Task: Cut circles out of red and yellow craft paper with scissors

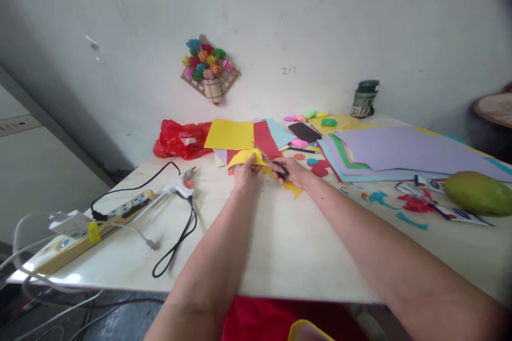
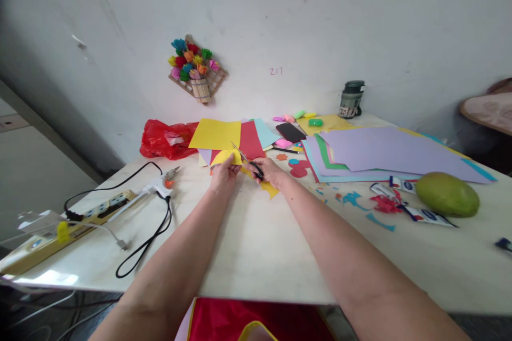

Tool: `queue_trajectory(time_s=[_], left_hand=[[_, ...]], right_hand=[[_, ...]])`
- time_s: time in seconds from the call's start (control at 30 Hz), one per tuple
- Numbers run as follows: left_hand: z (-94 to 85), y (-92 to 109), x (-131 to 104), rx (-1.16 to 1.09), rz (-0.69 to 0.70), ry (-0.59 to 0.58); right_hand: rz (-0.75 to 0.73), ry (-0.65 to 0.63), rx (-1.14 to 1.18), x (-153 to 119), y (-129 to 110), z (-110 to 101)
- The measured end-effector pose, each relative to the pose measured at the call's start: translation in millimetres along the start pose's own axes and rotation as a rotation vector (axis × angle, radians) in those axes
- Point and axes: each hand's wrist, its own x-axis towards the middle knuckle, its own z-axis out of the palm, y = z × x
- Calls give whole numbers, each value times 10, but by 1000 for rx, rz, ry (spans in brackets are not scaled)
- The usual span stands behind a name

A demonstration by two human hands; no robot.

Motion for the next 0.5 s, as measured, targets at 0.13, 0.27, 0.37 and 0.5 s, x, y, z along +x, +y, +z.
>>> queue_trajectory(time_s=[0.13, 0.27, 0.37, 0.5], left_hand=[[16, 5, -20, 4, -22, -18], [18, 10, -29, -1, -20, -31], [15, 9, -23, -3, -16, -7], [13, 7, -9, 6, -10, 22]], right_hand=[[-11, 3, 18, 0, -1, -1], [-31, 18, 5, -4, -3, 8], [-40, 28, -7, -13, -13, 24], [-50, 27, -21, -8, -18, 32]])
